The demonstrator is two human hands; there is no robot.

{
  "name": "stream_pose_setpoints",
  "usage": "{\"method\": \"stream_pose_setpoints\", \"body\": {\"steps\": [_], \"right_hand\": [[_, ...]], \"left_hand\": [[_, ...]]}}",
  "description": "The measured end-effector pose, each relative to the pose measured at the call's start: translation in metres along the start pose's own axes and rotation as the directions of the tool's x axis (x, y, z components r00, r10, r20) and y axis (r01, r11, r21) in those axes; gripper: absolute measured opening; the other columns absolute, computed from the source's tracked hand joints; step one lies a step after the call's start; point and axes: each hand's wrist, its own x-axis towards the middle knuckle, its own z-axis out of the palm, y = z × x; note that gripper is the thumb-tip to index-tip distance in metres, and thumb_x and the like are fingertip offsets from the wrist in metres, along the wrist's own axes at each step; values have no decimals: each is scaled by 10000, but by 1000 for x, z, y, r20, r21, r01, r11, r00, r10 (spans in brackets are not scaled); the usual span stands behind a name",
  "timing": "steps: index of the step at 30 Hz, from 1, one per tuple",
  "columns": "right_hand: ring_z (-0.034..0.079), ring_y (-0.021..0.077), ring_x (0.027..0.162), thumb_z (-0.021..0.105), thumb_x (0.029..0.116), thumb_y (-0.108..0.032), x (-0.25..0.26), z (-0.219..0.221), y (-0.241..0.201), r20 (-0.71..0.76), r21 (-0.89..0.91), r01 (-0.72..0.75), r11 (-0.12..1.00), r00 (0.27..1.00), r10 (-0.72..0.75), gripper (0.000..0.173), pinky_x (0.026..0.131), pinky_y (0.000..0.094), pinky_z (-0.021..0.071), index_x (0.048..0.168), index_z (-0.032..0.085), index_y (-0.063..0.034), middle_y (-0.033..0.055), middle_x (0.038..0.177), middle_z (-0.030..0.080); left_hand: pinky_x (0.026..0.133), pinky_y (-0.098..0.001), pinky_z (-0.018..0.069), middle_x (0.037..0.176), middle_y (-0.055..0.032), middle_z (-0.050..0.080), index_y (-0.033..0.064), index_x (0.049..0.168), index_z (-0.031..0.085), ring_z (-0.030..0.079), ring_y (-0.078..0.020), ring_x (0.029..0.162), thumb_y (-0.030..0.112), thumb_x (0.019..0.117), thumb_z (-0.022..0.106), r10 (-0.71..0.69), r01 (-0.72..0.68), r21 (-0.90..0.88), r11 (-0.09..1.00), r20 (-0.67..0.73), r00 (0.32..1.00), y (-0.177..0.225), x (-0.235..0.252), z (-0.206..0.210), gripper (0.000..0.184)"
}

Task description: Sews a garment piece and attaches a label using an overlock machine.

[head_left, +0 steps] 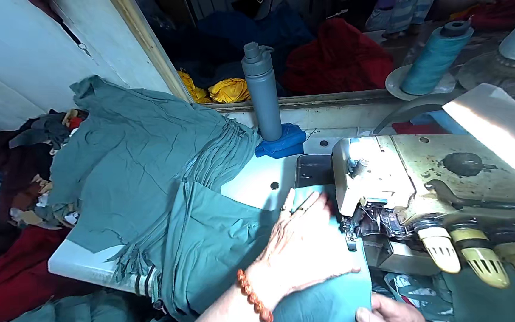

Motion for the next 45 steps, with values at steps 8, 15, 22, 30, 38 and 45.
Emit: {"method": "stream_pose_setpoints", "body": {"steps": [8, 15, 22, 30, 38, 45], "right_hand": [[717, 6, 814, 695, 946, -171, 20, -44, -33, 67, -482, 231, 845, 972, -227, 130, 720, 194, 612, 1042, 760, -112, -56, 977, 773], [698, 396, 846, 739, 876, -204, -21, -62, -24, 88, -974, 122, 188, 980, -181, 215, 700, 529, 576, 946, 769, -3, 211, 883, 703], [639, 252, 786, 600, 928, -143, -25, -63, -1, 214, -934, 300, 194, 904, -369, 167, 723, 335, 523, 844, 716, -58, 114, 766, 654], [595, 238, 846, 656, 964, -83, -32, -48, -64, 402, -685, 565, 460, 819, -409, 95, 805, 292, 481, 931, 698, -5, 156, 813, 637], [604, 123, 879, 638, 991, -131, -23, -73, -75, 325, -706, 539, 459, 823, -466, 110, 829, 215, 491, 957, 664, -30, 106, 876, 634], [634, 208, 905, 676, 972, -129, -19, -85, -85, 389, -731, 452, 512, 892, -232, 169, 841, 291, 512, 931, 724, 28, 195, 893, 689]], "left_hand": [[1259, -642, 73, 1630, -70, 417, 70, 1546, 462, 308, -182, 1547, 810, 838, 547, 30, -31, 42, 999, 28, 999, -13, 10, -1, 1028], [1232, -642, 186, 1463, -116, 603, 73, 1334, 685, 475, -283, 1452, 696, 918, 528, 139, -118, 111, 987, -216, 966, -19, 6, 7, 765], [673, -326, 544, 888, -45, 736, 117, 966, 754, 691, -162, 796, 179, 978, 577, 342, -405, -91, 910, -387, 856, 42, -37, 7, 188], [717, -465, 550, 849, -198, 726, -63, 975, 741, 709, -299, 786, 76, 956, 652, 341, 2, -732, 681, 320, 884, 64, -48, 14, 166], [568, -183, 398, 697, -58, 614, -42, 937, 718, 495, -34, 598, 113, 950, 674, 203, 170, -719, 673, 401, 893, 26, -52, -30, 161], [552, -214, 443, 680, -38, 637, 5, 929, 717, 552, -49, 581, 175, 976, 647, 131, 89, -651, 754, 281, 951, 19, -63, -37, 190]]}}
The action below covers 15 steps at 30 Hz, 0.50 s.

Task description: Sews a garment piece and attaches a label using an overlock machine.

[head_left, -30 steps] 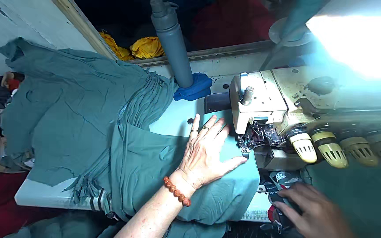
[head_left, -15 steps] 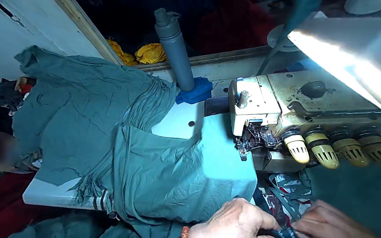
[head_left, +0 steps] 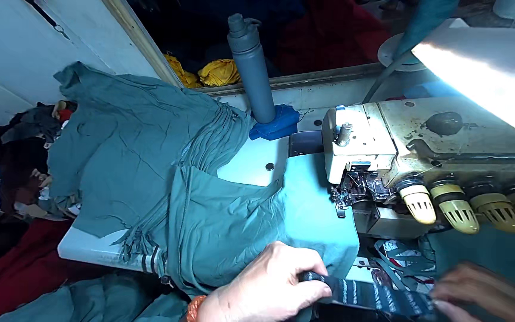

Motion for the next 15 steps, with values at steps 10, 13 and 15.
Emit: {"method": "stream_pose_setpoints", "body": {"steps": [10, 13, 15], "right_hand": [[698, 93, 955, 631, 966, -47, 43, 31, -15, 126, 502, -1, 865, 989, -72, 130, 960, 300, 551, 880, 653, 48, 106, 882, 715], [681, 32, 943, 627, 991, -97, 52, 35, -23, 154, 497, -10, 868, 985, -76, 175, 871, 201, 550, 997, 691, 65, 110, 962, 738], [675, -2, 835, 635, 972, -41, 57, 39, -32, 82, 519, -25, 854, 996, -21, 103, 754, 166, 566, 930, 683, 39, 62, 894, 725]], "left_hand": [[572, -309, 454, 716, -61, 661, 30, 919, 734, 592, -128, 622, 192, 993, 635, 41, -43, 101, 994, 19, 999, 26, 17, -4, 204], [555, -291, 449, 690, -54, 650, 31, 903, 731, 580, -114, 595, 200, 981, 656, 58, -54, 84, 995, -44, 997, 24, 21, 4, 201], [543, -244, 433, 675, -41, 642, 30, 879, 726, 556, -75, 578, 208, 959, 689, 86, -80, 59, 995, -112, 990, 24, 24, 7, 199]]}}
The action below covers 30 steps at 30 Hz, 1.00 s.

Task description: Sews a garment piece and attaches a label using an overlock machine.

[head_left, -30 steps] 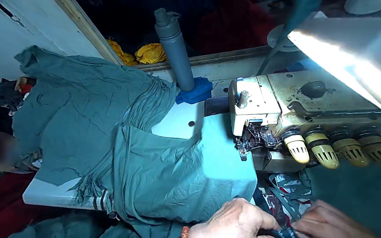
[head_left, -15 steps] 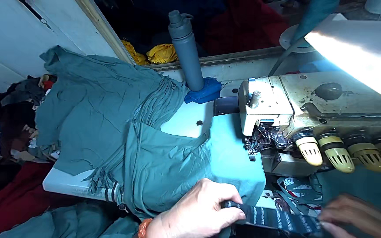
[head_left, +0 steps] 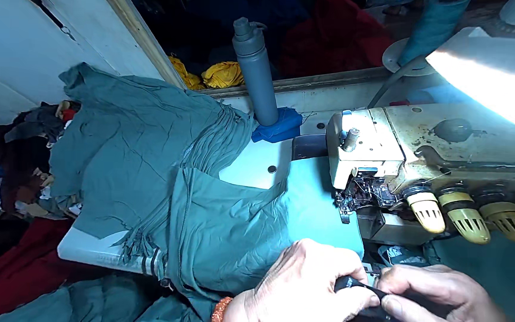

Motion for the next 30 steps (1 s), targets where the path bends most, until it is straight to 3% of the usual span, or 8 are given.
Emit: {"method": "stream_pose_setpoints", "body": {"steps": [5, 8, 13, 19, 21, 23, 27, 30], "right_hand": [[643, -51, 778, 624, 965, -77, 5, -8, -4, -20, 9, -41, 999, 999, 41, 106, 688, 131, 538, 956, 697, -1, -11, 878, 717], [655, -55, 849, 685, 948, -93, 7, -1, -4, -17, 27, -55, 998, 998, 55, 89, 753, 139, 549, 982, 712, -15, -18, 926, 737], [615, -91, 740, 665, 923, -31, 5, 6, -8, -131, 159, -141, 977, 978, 162, 150, 641, 106, 503, 969, 743, -150, -152, 885, 720], [634, -93, 750, 653, 918, -35, 3, 5, -9, -211, 88, -155, 984, 963, 170, 177, 654, 112, 520, 961, 756, -172, -167, 877, 732], [653, -82, 777, 642, 912, -1, 3, 3, -11, -253, 14, -155, 988, 955, 153, 184, 688, 130, 549, 968, 761, -129, -149, 896, 745], [659, -86, 816, 629, 916, 13, 4, 4, -13, -266, -68, -134, 989, 957, 112, 151, 734, 131, 557, 971, 755, -51, -104, 913, 754], [669, -72, 912, 629, 946, 3, 7, 12, -14, -227, -186, -52, 981, 974, 9, 122, 834, 127, 539, 985, 737, 46, 27, 944, 772], [676, -51, 924, 631, 947, 3, 9, 19, -17, -203, -235, -12, 972, 979, -36, 127, 853, 119, 516, 977, 732, 74, 97, 929, 771]], "left_hand": [[545, -117, 402, 661, -26, 618, -14, 901, 722, 503, 28, 570, 150, 965, 665, -58, 53, -121, 991, -39, 998, 0, 0, -9, 185], [528, -121, 392, 636, -32, 609, -23, 888, 720, 488, 23, 547, 134, 956, 675, -56, 40, -148, 988, -102, 993, 0, -1, -1, 177], [537, -113, 405, 629, -38, 615, -35, 896, 719, 503, 30, 548, 128, 957, 664, -52, 28, -172, 985, -138, 989, -3, -5, -1, 183], [547, -120, 416, 639, -52, 618, -38, 864, 706, 521, 10, 562, 107, 966, 647, -29, 13, -143, 990, -113, 993, -12, -15, -6, 187], [583, -193, 462, 705, -46, 672, 35, 848, 738, 586, -56, 620, 163, 942, 677, -33, 43, 77, 996, -119, 992, -15, -23, -8, 170], [778, -353, 492, 911, -45, 749, 102, 894, 795, 671, -161, 862, 251, 917, 728, -51, 93, 234, 968, -179, 982, -6, -28, -4, 165], [783, -204, 560, 860, -100, 766, -12, 902, 789, 715, -84, 837, 78, 915, 730, -12, 25, 28, 999, -408, 913, 13, -18, 13, 109], [833, -204, 603, 929, -163, 771, -106, 1060, 748, 756, -106, 868, -20, 880, 726, -69, 15, -126, 992, -442, 894, 17, -14, 23, 200]]}}
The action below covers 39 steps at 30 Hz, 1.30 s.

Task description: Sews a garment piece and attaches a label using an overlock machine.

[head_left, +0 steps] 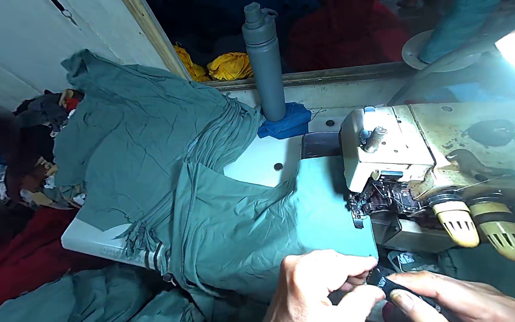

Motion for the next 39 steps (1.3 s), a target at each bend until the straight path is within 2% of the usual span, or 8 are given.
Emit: {"method": "stream_pose_setpoints", "body": {"steps": [16, 19, 21, 27, 30, 34, 37, 39], "right_hand": [[658, -37, 867, 651, 948, -25, 0, 2, 3, 33, 59, -40, 997, 999, 38, 95, 791, 128, 518, 927, 693, 57, 86, 889, 741], [630, -47, 807, 694, 910, -45, 2, 4, 6, 30, 111, -114, 987, 993, 111, 151, 724, 142, 535, 1049, 649, -7, -27, 907, 694], [613, -25, 788, 710, 904, -61, 3, 3, 9, 46, 138, -129, 982, 991, 124, 237, 711, 157, 528, 1120, 655, 19, -21, 922, 684], [641, -63, 823, 662, 904, 7, 2, 5, 7, 7, 123, -95, 988, 995, 95, 47, 738, 122, 530, 936, 695, 13, -5, 874, 725], [662, -27, 839, 655, 913, 2, 2, 9, 7, -33, -19, -11, 1000, 999, 11, 54, 754, 121, 520, 906, 687, 44, 83, 859, 734], [656, 44, 840, 661, 938, -29, -2, 14, 15, -121, -167, 50, 985, 990, -70, 90, 774, 140, 508, 914, 711, 42, 122, 838, 715], [622, -48, 850, 698, 902, -37, -11, 10, 43, -98, 161, -136, 978, 983, 153, 64, 738, 121, 549, 910, 747, -76, -42, 993, 679], [614, -56, 753, 699, 879, -15, -21, 13, 56, 26, 334, -262, 905, 963, 269, 88, 625, 133, 550, 891, 752, -84, -53, 1071, 671]], "left_hand": [[835, -196, 583, 905, -161, 771, -108, 1105, 740, 747, -105, 840, -70, 859, 705, 30, -30, 19, 999, -49, 998, 4, -3, 7, 251], [850, -206, 593, 950, -172, 772, -124, 1135, 720, 752, -106, 863, -85, 869, 690, 24, -25, -25, 999, -54, 998, 4, -2, 7, 270], [837, -199, 596, 948, -168, 773, -129, 1126, 719, 750, -94, 849, -87, 863, 694, 16, -19, -41, 999, -68, 998, 3, -2, 8, 267], [764, -175, 586, 872, -129, 770, -122, 1118, 725, 725, -53, 770, -83, 839, 698, -11, 8, -25, 1000, -93, 996, -3, -3, 9, 284], [774, -173, 587, 873, -137, 768, -122, 1101, 730, 726, -58, 773, -88, 836, 691, 7, -8, -11, 1000, -101, 995, -4, -4, 13, 270], [815, -221, 576, 902, -113, 772, -41, 1139, 754, 724, -104, 845, 30, 900, 700, 142, -135, 182, 974, -25, 990, -10, -2, -3, 255], [817, -176, 574, 985, 48, 755, 136, 1125, 787, 689, 5, 928, 290, 910, 702, 192, -101, 537, 837, -116, 974, -38, 11, -56, 277], [812, -374, 595, 1099, -47, 758, 91, 1169, 773, 725, -165, 959, 364, 912, 668, 87, 82, 729, 679, -191, 978, -64, 15, -97, 389]]}}
